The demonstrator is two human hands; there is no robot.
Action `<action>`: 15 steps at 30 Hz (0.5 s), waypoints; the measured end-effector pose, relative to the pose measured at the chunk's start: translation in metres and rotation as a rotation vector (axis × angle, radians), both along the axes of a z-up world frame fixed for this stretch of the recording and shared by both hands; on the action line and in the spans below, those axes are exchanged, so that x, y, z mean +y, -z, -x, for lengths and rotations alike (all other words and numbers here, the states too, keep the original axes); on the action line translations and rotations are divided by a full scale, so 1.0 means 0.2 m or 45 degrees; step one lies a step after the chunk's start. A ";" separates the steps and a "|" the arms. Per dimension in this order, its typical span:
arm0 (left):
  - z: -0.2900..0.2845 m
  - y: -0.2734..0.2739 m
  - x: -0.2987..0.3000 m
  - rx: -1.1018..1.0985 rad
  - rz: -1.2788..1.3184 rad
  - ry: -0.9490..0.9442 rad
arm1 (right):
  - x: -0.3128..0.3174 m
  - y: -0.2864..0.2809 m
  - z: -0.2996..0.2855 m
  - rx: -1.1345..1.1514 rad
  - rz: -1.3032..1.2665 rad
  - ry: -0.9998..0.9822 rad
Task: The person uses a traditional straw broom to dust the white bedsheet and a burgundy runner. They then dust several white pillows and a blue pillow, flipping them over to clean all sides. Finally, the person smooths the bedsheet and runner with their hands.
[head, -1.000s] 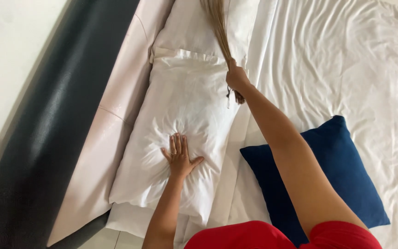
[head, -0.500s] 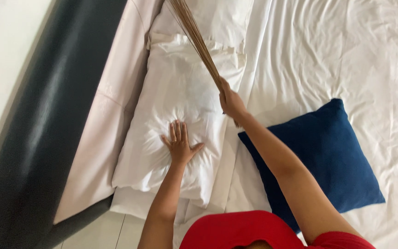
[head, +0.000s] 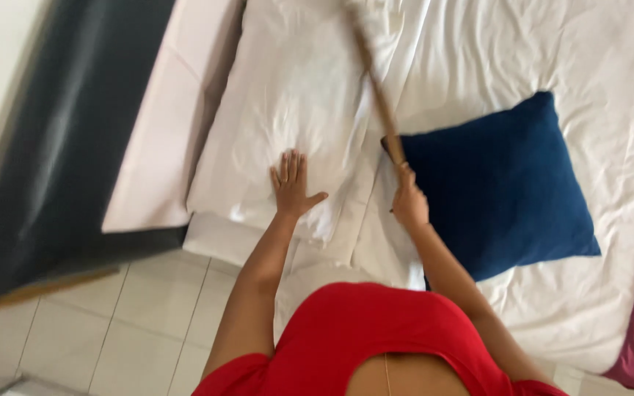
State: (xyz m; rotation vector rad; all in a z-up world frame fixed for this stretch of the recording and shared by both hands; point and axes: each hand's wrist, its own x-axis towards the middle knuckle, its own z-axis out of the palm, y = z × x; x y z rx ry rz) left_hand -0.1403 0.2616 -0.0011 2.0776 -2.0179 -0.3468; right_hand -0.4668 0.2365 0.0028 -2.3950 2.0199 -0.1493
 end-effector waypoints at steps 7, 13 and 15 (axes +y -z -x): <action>0.12 0.07 0.30 -0.002 -0.141 0.062 | 0.22 -0.55 0.03 -0.863 -0.174 0.180; 0.30 -0.13 0.37 -0.265 -0.258 0.260 | 0.43 -0.22 0.17 -0.607 -0.482 0.271; 0.30 -0.12 0.38 -0.320 -0.234 0.225 | 0.50 -0.43 0.18 -0.689 -0.309 0.303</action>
